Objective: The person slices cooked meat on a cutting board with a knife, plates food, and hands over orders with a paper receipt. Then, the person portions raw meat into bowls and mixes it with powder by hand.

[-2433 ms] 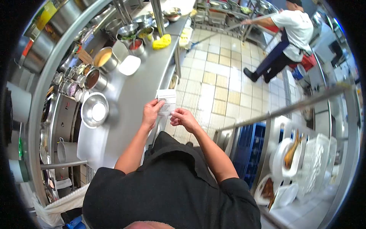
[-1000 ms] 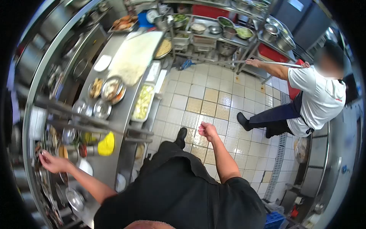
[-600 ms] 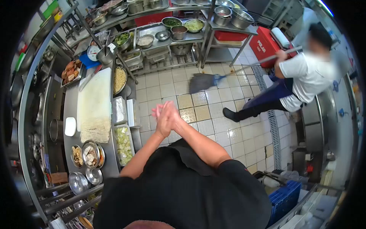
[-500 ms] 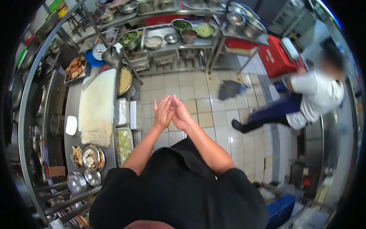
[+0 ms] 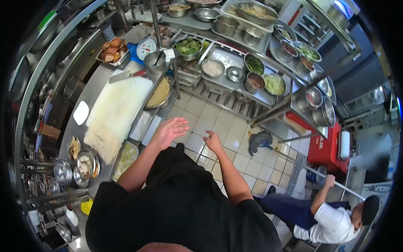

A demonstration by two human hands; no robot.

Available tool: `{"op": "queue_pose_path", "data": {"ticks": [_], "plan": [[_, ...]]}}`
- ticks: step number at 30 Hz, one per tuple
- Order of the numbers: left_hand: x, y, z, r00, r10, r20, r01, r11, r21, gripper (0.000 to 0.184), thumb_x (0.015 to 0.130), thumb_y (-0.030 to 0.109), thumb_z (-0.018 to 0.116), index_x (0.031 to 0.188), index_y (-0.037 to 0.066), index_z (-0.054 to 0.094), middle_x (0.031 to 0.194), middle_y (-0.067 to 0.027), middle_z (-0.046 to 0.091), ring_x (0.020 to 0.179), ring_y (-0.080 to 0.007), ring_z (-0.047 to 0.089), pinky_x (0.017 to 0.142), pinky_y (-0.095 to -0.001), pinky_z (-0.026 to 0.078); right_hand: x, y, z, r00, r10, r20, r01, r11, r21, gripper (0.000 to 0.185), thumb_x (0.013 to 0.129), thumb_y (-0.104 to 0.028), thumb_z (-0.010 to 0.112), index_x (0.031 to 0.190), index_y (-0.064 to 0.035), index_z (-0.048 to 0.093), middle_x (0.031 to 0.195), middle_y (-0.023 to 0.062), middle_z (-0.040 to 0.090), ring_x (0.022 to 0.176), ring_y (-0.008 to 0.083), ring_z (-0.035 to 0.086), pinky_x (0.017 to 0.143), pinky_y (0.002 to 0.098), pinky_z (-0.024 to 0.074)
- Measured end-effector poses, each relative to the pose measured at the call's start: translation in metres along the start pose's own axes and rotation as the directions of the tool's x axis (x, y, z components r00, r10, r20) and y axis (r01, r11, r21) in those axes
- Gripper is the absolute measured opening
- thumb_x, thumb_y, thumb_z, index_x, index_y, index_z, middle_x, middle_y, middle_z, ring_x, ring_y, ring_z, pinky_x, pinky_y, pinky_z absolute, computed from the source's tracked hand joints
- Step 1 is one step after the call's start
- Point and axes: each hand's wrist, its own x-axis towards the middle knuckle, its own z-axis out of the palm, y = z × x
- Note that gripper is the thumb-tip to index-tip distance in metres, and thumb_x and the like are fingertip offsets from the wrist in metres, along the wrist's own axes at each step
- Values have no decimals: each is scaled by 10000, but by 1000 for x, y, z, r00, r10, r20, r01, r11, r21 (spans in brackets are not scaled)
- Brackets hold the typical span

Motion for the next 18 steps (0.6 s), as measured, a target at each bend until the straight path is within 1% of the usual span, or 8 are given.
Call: {"op": "queue_pose_path", "data": {"ticks": [2, 4, 6, 9, 13, 15, 17, 18], "plan": [[12, 18, -44, 977, 90, -195, -73, 993, 93, 388, 954, 332, 547, 1195, 28, 547, 1170, -102, 610, 983, -224, 628, 874, -362, 480, 28, 12, -9, 998, 53, 33, -52, 998, -31, 486, 806, -258, 718, 1191, 8, 587, 1127, 175, 639, 1011, 271, 629, 820, 364, 509], [28, 20, -91, 919, 84, -384, -30, 989, 146, 350, 943, 309, 561, 1182, 52, 568, 1140, -97, 623, 970, -189, 629, 821, -312, 477, 54, 11, -16, 986, 149, 69, -158, 978, 140, 474, 794, -243, 731, 1178, -7, 586, 1070, 116, 639, 950, 224, 618, 754, 351, 514], [45, 27, -123, 887, 2, -461, 36, 997, 73, 330, 941, 303, 569, 1160, 56, 573, 1105, -81, 631, 956, -175, 629, 806, -305, 476, 89, -22, -35, 956, 265, 128, -293, 904, 311, 439, 787, -213, 738, 1154, -36, 575, 1007, 26, 605, 857, 160, 578, 680, 337, 513], [69, 49, -132, 880, -51, -472, 70, 997, 24, 291, 947, 289, 561, 1134, 66, 577, 1045, -52, 649, 921, -162, 633, 788, -308, 480, 157, -87, -72, 997, 78, 27, -82, 911, 404, 516, 780, -258, 755, 1180, 19, 583, 1042, 103, 641, 795, 149, 616, 611, 288, 508], [121, 97, -129, 921, -8, -389, 17, 1000, 20, 301, 937, 285, 586, 1135, 58, 578, 1058, -64, 641, 929, -164, 633, 801, -304, 478, 241, -234, -156, 972, -199, -125, 223, 947, 232, 555, 774, -280, 765, 1201, 13, 567, 1023, 91, 643, 773, 142, 612, 652, 278, 514], [139, 129, -121, 939, 78, -336, -73, 997, 26, 280, 946, 256, 574, 1133, 48, 578, 1064, -71, 641, 936, -168, 633, 802, -300, 479, 287, -297, -201, 944, -309, -115, 324, 933, 158, 577, 767, -289, 773, 1210, 16, 564, 1021, 99, 653, 786, 144, 622, 685, 275, 513], [151, 159, -111, 933, 169, -317, -167, 985, 35, 266, 952, 236, 565, 1131, 41, 577, 1071, -76, 642, 940, -171, 633, 804, -298, 480, 331, -355, -233, 865, -460, -198, 498, 835, 235, 597, 759, -275, 781, 1223, 24, 553, 1001, 113, 662, 808, 135, 618, 699, 282, 508], [154, 171, -107, 919, 212, -332, -204, 977, 61, 249, 964, 188, 521, 1139, 16, 564, 1075, -99, 632, 950, -196, 622, 840, -339, 494, 353, -384, -256, 867, -464, -183, 486, 867, 106, 613, 742, -293, 791, 1213, 26, 562, 1010, 124, 664, 849, 155, 625, 722, 299, 511]]}}
